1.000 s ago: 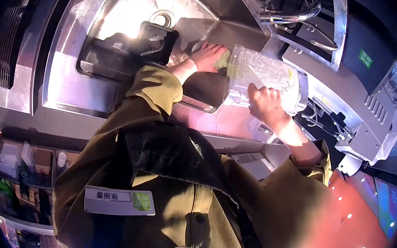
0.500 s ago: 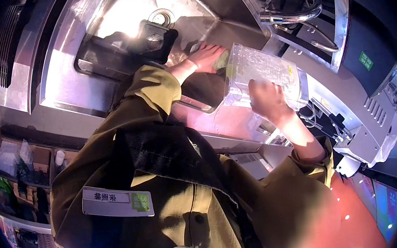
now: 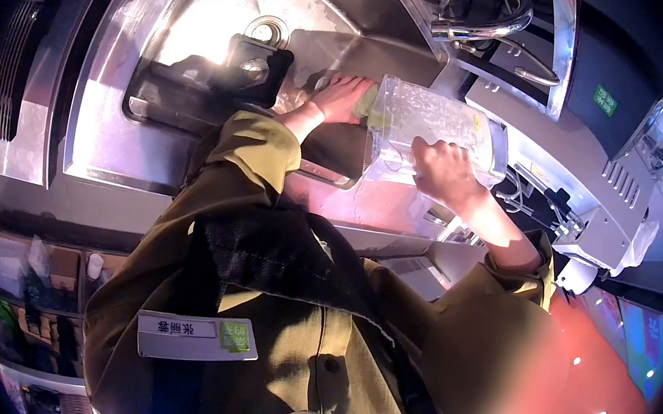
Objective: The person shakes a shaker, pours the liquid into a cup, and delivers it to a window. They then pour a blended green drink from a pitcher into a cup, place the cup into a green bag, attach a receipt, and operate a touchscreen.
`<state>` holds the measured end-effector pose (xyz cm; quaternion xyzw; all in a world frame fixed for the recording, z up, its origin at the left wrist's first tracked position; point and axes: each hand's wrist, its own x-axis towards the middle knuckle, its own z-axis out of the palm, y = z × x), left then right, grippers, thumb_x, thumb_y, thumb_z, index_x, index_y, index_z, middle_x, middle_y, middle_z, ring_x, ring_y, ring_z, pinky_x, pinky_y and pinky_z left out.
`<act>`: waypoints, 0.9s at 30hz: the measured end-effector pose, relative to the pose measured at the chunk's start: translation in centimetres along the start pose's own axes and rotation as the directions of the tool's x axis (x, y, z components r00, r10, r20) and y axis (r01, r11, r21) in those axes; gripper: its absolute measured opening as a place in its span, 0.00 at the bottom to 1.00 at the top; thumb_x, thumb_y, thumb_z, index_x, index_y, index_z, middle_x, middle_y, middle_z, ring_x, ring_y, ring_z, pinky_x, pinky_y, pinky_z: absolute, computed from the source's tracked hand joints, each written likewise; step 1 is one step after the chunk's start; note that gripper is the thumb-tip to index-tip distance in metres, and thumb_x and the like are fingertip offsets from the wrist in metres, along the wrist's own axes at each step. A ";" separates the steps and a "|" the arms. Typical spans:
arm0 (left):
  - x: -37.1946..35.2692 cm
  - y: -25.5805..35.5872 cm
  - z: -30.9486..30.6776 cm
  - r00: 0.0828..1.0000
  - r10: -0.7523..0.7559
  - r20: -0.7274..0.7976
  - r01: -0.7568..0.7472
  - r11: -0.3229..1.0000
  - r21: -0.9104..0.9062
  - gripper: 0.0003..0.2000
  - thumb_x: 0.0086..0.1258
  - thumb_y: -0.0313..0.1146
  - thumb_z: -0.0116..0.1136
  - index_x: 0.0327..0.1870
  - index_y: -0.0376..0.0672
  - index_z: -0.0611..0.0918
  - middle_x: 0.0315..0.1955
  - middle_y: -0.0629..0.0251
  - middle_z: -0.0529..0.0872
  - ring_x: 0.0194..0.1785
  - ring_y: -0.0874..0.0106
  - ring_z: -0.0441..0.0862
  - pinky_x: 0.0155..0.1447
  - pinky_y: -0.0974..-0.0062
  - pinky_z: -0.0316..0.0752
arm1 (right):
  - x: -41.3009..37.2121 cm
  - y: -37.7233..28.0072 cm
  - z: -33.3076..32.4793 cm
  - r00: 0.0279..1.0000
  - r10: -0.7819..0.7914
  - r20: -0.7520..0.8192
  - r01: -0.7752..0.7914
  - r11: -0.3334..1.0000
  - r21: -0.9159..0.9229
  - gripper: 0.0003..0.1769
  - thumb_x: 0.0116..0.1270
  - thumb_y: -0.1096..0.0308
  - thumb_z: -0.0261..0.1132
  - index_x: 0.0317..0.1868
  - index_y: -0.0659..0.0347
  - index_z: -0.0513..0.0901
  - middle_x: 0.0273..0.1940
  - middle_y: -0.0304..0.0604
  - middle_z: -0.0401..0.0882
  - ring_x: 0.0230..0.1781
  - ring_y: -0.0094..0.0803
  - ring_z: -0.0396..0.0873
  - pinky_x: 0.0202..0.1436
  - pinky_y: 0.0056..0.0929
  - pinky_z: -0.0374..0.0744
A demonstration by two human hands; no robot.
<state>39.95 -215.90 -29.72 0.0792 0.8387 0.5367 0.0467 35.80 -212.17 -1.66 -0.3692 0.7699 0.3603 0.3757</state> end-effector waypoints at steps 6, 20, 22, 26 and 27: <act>-0.2 -0.1 0.5 0.999 0.026 -0.048 -0.024 0.999 0.029 0.45 0.43 0.44 0.68 0.63 0.42 0.57 0.58 0.61 0.65 0.62 0.64 0.62 0.62 0.54 0.56 | -0.6 -0.8 0.3 1.000 0.017 -0.002 -0.016 1.000 0.016 0.14 0.46 0.72 0.63 0.35 0.61 0.72 0.25 0.56 0.77 0.29 0.52 0.79 0.34 0.43 0.79; -0.8 -0.8 0.8 0.999 0.045 -0.025 -0.044 0.999 0.030 0.44 0.43 0.45 0.68 0.62 0.41 0.59 0.57 0.60 0.67 0.61 0.63 0.64 0.61 0.56 0.56 | -0.4 -0.9 0.0 0.997 0.070 0.022 -0.071 0.997 0.008 0.11 0.48 0.72 0.61 0.34 0.62 0.72 0.27 0.58 0.78 0.31 0.52 0.79 0.34 0.45 0.78; -0.7 -0.9 0.7 0.998 0.059 -0.022 -0.058 0.997 0.054 0.43 0.43 0.45 0.68 0.62 0.41 0.59 0.56 0.60 0.68 0.60 0.63 0.64 0.61 0.56 0.56 | -0.9 -0.8 0.1 0.998 -0.004 -0.064 0.001 0.998 -0.060 0.11 0.48 0.73 0.61 0.34 0.62 0.71 0.24 0.56 0.78 0.28 0.51 0.80 0.32 0.44 0.80; -1.0 -0.7 0.9 0.998 0.055 -0.029 -0.055 0.998 0.020 0.43 0.43 0.44 0.68 0.61 0.41 0.60 0.55 0.59 0.69 0.59 0.63 0.65 0.60 0.56 0.56 | 0.0 -1.5 0.1 0.991 0.109 0.077 -0.108 0.994 -0.013 0.13 0.47 0.72 0.63 0.35 0.62 0.71 0.29 0.60 0.77 0.35 0.52 0.78 0.37 0.45 0.77; -0.9 -0.7 0.9 0.998 0.053 -0.017 -0.052 0.998 0.025 0.43 0.43 0.44 0.68 0.61 0.41 0.60 0.55 0.59 0.69 0.60 0.63 0.65 0.61 0.56 0.56 | -0.2 -1.4 -0.4 0.997 0.074 0.023 -0.074 0.997 -0.005 0.14 0.46 0.72 0.63 0.35 0.61 0.70 0.26 0.58 0.77 0.32 0.52 0.79 0.35 0.46 0.78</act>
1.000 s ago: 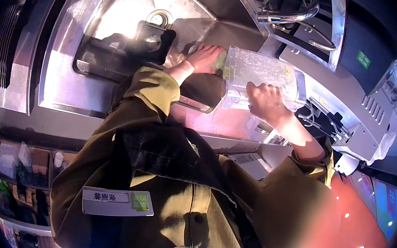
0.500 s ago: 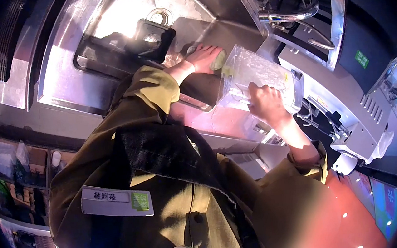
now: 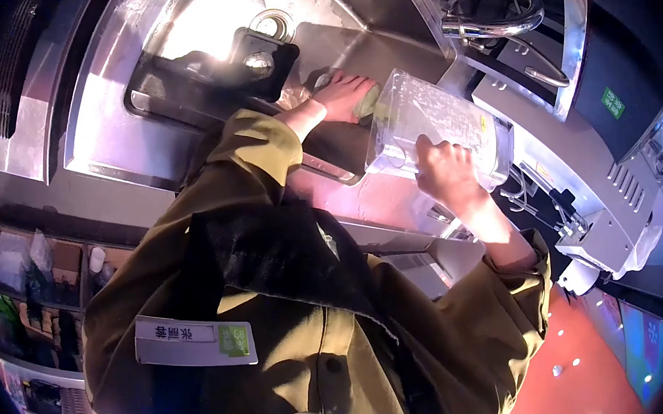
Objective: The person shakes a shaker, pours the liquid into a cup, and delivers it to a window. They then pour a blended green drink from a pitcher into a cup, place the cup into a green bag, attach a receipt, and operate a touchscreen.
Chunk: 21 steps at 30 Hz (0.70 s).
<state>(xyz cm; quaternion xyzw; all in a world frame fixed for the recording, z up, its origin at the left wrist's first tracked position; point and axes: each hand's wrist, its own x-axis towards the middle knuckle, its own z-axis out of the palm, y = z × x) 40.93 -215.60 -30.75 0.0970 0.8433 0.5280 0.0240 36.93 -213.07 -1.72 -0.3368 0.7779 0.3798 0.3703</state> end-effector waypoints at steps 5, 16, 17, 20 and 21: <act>-0.1 0.0 -0.7 0.999 -0.032 -0.005 0.032 0.999 -0.026 0.43 0.43 0.43 0.68 0.62 0.41 0.58 0.57 0.59 0.67 0.62 0.62 0.62 0.63 0.54 0.54 | 0.1 -0.2 1.6 0.996 -0.080 -0.043 0.078 0.995 -0.054 0.14 0.45 0.73 0.63 0.34 0.62 0.70 0.22 0.54 0.77 0.26 0.50 0.79 0.30 0.43 0.79; 0.2 -0.1 -0.9 0.998 -0.055 0.038 0.056 0.998 -0.008 0.43 0.43 0.43 0.69 0.62 0.41 0.59 0.57 0.59 0.65 0.62 0.61 0.61 0.62 0.53 0.55 | 0.1 0.6 3.3 0.958 -0.264 -0.113 0.244 0.956 -0.163 0.13 0.44 0.75 0.60 0.34 0.63 0.71 0.21 0.53 0.78 0.23 0.45 0.81 0.24 0.41 0.78; 0.3 -0.1 -0.7 0.998 -0.053 0.030 0.053 0.999 -0.006 0.43 0.43 0.43 0.69 0.62 0.41 0.59 0.57 0.58 0.66 0.62 0.61 0.62 0.61 0.54 0.56 | 0.1 0.4 3.2 0.969 -0.233 -0.080 0.219 0.963 -0.155 0.13 0.44 0.75 0.60 0.34 0.63 0.71 0.20 0.52 0.78 0.21 0.45 0.80 0.23 0.41 0.78; 0.3 0.0 -0.6 0.999 -0.048 0.004 0.048 0.999 0.001 0.43 0.42 0.44 0.69 0.61 0.41 0.59 0.56 0.58 0.66 0.62 0.61 0.62 0.61 0.54 0.57 | -0.5 -0.1 3.9 0.965 -0.188 -0.182 0.159 0.974 -0.161 0.12 0.43 0.76 0.62 0.28 0.62 0.69 0.18 0.48 0.75 0.19 0.45 0.77 0.21 0.40 0.75; 0.4 0.0 -0.6 0.999 -0.046 -0.007 0.046 0.999 0.004 0.43 0.42 0.44 0.69 0.61 0.41 0.60 0.56 0.58 0.66 0.62 0.61 0.62 0.61 0.55 0.57 | -0.6 -0.1 3.9 0.964 -0.195 -0.178 0.168 0.973 -0.158 0.11 0.45 0.76 0.62 0.30 0.62 0.69 0.17 0.49 0.75 0.19 0.45 0.78 0.20 0.40 0.76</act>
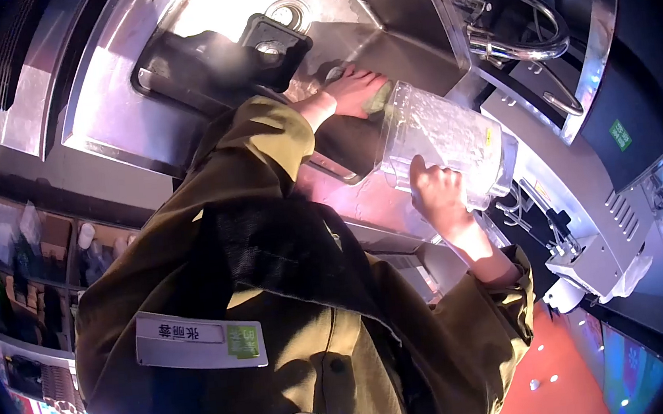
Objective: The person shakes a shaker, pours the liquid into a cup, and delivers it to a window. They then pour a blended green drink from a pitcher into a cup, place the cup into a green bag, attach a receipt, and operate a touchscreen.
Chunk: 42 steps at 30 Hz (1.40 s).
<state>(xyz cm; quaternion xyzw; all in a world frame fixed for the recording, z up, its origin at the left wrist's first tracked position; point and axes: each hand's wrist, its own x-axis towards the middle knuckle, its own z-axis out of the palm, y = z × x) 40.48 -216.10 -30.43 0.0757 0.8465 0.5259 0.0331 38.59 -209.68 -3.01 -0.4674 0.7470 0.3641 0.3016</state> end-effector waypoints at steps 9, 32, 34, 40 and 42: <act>0.2 -0.2 0.5 1.000 0.000 -0.001 0.000 1.000 0.013 0.44 0.42 0.44 0.69 0.62 0.42 0.59 0.55 0.60 0.68 0.59 0.63 0.65 0.60 0.58 0.59 | -0.5 0.3 0.4 1.000 -0.011 -0.019 0.011 1.000 -0.027 0.11 0.50 0.74 0.60 0.34 0.62 0.68 0.16 0.48 0.75 0.17 0.45 0.78 0.18 0.40 0.76; 0.3 -0.3 1.0 0.998 0.020 -0.062 -0.017 0.999 0.051 0.45 0.40 0.44 0.70 0.62 0.41 0.60 0.53 0.60 0.71 0.57 0.64 0.68 0.59 0.58 0.59 | -0.3 0.2 0.3 0.998 -0.062 -0.003 0.062 0.996 -0.062 0.06 0.48 0.77 0.57 0.28 0.60 0.69 0.16 0.47 0.75 0.16 0.41 0.79 0.16 0.36 0.76; 0.4 -0.6 0.8 0.998 0.019 -0.061 -0.016 0.998 0.059 0.44 0.40 0.44 0.70 0.62 0.41 0.61 0.53 0.60 0.70 0.57 0.64 0.68 0.58 0.58 0.59 | 0.0 0.0 0.1 0.999 -0.047 -0.019 0.046 0.998 -0.033 0.07 0.47 0.76 0.58 0.29 0.60 0.70 0.16 0.48 0.76 0.17 0.42 0.79 0.17 0.37 0.76; 0.2 -0.7 0.9 0.998 0.028 -0.063 -0.025 0.998 0.050 0.44 0.40 0.44 0.70 0.62 0.41 0.61 0.54 0.60 0.70 0.58 0.64 0.67 0.59 0.57 0.58 | 0.2 -0.2 -0.7 0.998 -0.018 0.062 0.018 1.000 -0.012 0.11 0.47 0.74 0.60 0.33 0.62 0.71 0.21 0.48 0.78 0.20 0.41 0.80 0.22 0.37 0.78; 0.3 -0.7 1.1 0.998 0.028 -0.058 -0.025 0.998 0.053 0.44 0.41 0.44 0.70 0.62 0.41 0.61 0.55 0.60 0.69 0.59 0.64 0.66 0.60 0.57 0.58 | 0.1 -0.3 -0.5 0.998 -0.023 0.056 0.024 0.999 -0.026 0.13 0.47 0.74 0.60 0.36 0.63 0.72 0.21 0.48 0.78 0.21 0.41 0.80 0.23 0.36 0.77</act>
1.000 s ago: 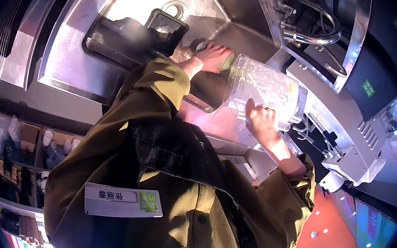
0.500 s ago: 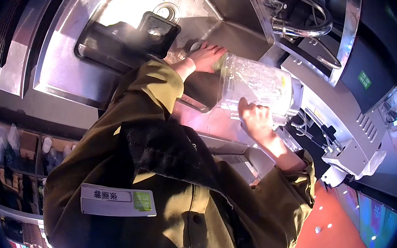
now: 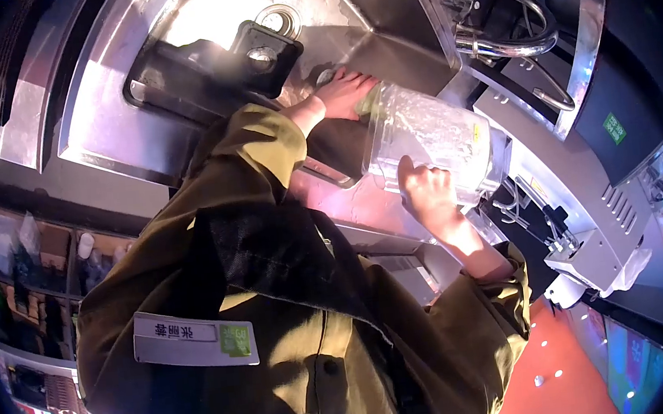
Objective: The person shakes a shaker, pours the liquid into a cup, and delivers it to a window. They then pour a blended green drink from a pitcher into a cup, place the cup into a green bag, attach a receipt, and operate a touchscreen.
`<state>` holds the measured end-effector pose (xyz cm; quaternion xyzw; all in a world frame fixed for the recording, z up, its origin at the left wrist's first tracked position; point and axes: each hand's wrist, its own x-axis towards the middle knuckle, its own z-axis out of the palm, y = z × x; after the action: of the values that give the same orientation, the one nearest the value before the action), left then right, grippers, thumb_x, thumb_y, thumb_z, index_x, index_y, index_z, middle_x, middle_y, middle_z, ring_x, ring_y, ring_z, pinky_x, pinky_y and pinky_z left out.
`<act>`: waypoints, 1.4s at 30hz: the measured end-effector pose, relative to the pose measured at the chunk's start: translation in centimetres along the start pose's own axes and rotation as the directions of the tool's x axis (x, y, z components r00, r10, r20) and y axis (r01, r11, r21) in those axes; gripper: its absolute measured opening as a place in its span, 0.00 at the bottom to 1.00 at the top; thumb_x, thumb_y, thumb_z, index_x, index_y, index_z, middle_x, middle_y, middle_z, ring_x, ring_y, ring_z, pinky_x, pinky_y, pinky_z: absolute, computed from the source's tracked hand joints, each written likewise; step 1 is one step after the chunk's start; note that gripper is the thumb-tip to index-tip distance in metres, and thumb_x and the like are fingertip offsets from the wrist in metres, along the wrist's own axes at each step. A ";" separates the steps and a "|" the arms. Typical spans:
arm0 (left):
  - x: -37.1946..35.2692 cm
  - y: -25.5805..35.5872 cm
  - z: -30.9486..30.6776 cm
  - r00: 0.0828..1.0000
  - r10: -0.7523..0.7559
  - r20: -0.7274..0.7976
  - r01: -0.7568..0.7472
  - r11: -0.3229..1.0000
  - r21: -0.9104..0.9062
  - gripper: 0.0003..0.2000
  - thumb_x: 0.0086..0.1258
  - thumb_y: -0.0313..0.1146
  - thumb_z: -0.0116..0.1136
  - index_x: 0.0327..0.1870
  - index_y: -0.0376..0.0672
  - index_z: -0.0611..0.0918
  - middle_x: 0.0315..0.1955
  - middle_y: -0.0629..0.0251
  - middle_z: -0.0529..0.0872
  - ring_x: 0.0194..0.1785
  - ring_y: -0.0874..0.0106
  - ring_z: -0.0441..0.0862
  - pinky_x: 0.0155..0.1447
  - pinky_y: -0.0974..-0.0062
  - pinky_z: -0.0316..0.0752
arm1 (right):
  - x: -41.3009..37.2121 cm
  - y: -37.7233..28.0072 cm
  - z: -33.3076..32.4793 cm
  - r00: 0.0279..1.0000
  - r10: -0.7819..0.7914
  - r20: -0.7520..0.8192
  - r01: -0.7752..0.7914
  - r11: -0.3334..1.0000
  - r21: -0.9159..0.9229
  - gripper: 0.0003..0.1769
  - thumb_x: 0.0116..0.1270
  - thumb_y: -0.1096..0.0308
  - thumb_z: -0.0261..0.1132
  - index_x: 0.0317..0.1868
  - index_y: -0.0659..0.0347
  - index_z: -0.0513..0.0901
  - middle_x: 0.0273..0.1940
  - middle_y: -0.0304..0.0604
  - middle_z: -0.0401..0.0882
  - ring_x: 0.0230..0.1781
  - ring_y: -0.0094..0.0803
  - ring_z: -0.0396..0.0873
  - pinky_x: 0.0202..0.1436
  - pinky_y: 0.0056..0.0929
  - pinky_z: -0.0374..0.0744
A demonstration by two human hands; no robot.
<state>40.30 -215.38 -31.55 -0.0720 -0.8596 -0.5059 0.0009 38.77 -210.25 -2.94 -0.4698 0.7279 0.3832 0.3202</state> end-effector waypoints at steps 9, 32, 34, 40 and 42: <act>0.2 0.1 -0.1 1.000 0.010 0.009 -0.011 1.000 0.027 0.44 0.42 0.45 0.69 0.61 0.40 0.61 0.56 0.60 0.68 0.59 0.63 0.65 0.61 0.55 0.56 | 0.5 0.7 -1.6 0.979 0.116 0.168 -0.123 0.992 0.032 0.21 0.48 0.72 0.61 0.45 0.63 0.71 0.25 0.50 0.79 0.26 0.45 0.80 0.31 0.42 0.78; 0.2 -0.6 0.3 0.999 -0.031 0.027 0.031 0.999 0.011 0.43 0.42 0.44 0.69 0.61 0.42 0.60 0.57 0.61 0.67 0.61 0.66 0.63 0.63 0.56 0.55 | 0.8 1.0 -0.9 0.993 0.072 0.090 -0.079 0.993 0.085 0.16 0.46 0.73 0.64 0.37 0.64 0.71 0.23 0.52 0.79 0.23 0.44 0.81 0.25 0.39 0.80; 0.3 -1.0 0.8 1.000 0.001 -0.003 -0.001 0.999 0.047 0.44 0.41 0.46 0.70 0.61 0.43 0.60 0.54 0.63 0.69 0.59 0.66 0.64 0.60 0.53 0.56 | 1.1 1.7 -1.0 0.995 0.042 0.087 -0.051 0.994 0.099 0.17 0.47 0.72 0.64 0.39 0.64 0.71 0.24 0.51 0.79 0.22 0.43 0.81 0.23 0.39 0.79; 0.5 -1.5 1.7 0.999 0.028 -0.023 -0.027 0.998 0.058 0.44 0.42 0.46 0.69 0.62 0.43 0.60 0.54 0.63 0.68 0.59 0.65 0.64 0.59 0.51 0.57 | 1.7 1.0 -0.9 0.983 0.090 0.158 -0.096 0.995 0.030 0.21 0.48 0.71 0.64 0.44 0.64 0.70 0.26 0.51 0.80 0.27 0.43 0.81 0.30 0.41 0.79; 0.0 -1.2 1.9 0.999 0.021 -0.025 -0.020 0.999 0.040 0.44 0.42 0.46 0.69 0.62 0.43 0.59 0.55 0.63 0.68 0.59 0.65 0.64 0.59 0.51 0.57 | 1.5 1.1 -1.7 0.971 0.131 0.199 -0.142 0.989 0.040 0.24 0.49 0.70 0.63 0.48 0.65 0.70 0.28 0.53 0.79 0.30 0.45 0.81 0.34 0.42 0.79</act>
<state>40.25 -214.27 -33.56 -0.0741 -0.8687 -0.4893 0.0185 37.02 -212.08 -3.03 -0.3699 0.7334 0.4291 0.3757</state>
